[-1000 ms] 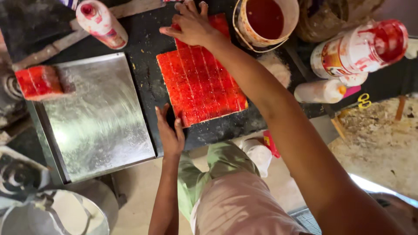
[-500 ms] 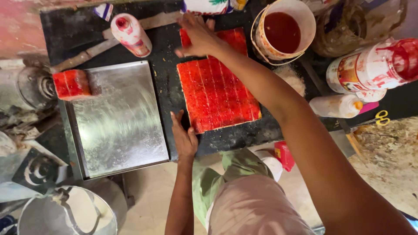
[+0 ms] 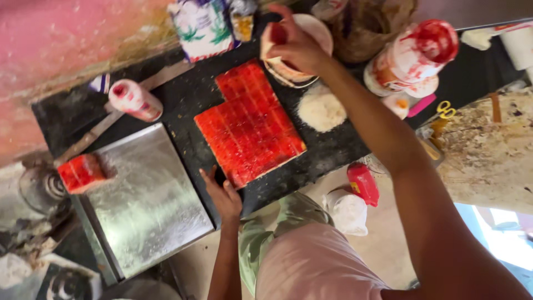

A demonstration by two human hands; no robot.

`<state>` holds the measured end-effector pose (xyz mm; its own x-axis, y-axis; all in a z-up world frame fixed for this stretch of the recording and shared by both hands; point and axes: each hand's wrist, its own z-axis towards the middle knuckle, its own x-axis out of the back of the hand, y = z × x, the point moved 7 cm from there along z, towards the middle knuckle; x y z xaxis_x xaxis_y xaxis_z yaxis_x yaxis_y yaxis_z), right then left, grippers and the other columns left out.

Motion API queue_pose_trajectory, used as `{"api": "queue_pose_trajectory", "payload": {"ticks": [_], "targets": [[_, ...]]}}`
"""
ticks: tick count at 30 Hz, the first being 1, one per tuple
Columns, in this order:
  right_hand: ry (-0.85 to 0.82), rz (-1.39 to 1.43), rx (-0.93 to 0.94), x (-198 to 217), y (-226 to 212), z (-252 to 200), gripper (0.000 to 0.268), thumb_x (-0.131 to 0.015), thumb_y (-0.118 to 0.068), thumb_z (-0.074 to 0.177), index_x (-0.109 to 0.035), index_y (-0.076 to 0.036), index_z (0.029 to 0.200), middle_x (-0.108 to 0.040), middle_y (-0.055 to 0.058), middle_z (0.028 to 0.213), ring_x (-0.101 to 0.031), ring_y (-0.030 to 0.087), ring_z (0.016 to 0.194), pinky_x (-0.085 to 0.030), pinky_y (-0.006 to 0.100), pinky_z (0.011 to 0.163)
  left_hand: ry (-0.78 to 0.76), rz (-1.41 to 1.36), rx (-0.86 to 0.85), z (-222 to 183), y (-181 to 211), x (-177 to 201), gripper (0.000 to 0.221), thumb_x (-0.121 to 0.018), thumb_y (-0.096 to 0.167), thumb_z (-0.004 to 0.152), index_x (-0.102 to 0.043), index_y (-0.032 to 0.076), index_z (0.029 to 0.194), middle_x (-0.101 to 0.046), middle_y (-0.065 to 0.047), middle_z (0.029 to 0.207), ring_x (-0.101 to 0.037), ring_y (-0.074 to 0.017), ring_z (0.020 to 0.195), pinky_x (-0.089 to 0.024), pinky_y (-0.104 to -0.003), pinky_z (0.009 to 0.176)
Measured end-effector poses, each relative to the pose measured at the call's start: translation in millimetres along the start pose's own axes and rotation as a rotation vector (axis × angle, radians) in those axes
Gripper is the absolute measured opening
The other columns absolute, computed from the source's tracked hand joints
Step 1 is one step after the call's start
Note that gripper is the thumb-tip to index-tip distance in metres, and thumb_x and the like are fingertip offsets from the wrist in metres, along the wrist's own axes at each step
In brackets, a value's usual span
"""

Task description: The person applies a red glaze to a large block of cake and then to individual rectangular pieces using a small orange sponge. They dip sections of the cake into a white powder and arrange the pieces on a metal tray.

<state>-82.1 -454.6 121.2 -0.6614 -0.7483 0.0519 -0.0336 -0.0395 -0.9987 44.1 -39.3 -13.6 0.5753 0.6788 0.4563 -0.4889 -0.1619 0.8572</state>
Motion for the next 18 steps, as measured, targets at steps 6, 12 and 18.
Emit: {"api": "queue_pose_trajectory", "payload": {"ticks": [6, 12, 18], "targets": [[0.044, -0.775, -0.037, 79, 13, -5, 0.097, -0.098, -0.017, 0.062, -0.040, -0.004, 0.140, -0.069, 0.013, 0.105, -0.067, 0.029, 0.107, -0.053, 0.039, 0.093, 0.007, 0.061, -0.005, -1, -2, -4, 0.082, -0.040, 0.047, 0.109, -0.011, -0.008, 0.163, -0.051, -0.029, 0.149, -0.049, -0.0445, 0.135, -0.032, -0.050, 0.119], [-0.089, -1.298, 0.073, 66, 69, 15, 0.083, -0.097, -0.031, 0.060, -0.051, -0.002, 0.123, -0.065, 0.020, 0.112, -0.062, 0.041, 0.111, -0.049, 0.049, 0.095, 0.011, 0.107, 0.002, -4, 0, -7, 0.082, -0.045, 0.040, 0.110, -0.006, -0.008, 0.163, -0.050, -0.029, 0.150, -0.049, -0.0453, 0.135, -0.032, -0.051, 0.120], [0.005, 0.036, -0.374, 101, 70, -3, 0.065, -0.072, -0.013, 0.082, -0.036, -0.014, 0.136, -0.052, 0.007, 0.126, -0.067, 0.030, 0.116, -0.060, 0.050, 0.093, 0.019, 0.164, 0.020, -5, 8, -6, 0.082, -0.046, 0.038, 0.111, -0.005, -0.009, 0.163, -0.050, -0.028, 0.151, -0.050, -0.0459, 0.134, -0.034, -0.051, 0.119]]}}
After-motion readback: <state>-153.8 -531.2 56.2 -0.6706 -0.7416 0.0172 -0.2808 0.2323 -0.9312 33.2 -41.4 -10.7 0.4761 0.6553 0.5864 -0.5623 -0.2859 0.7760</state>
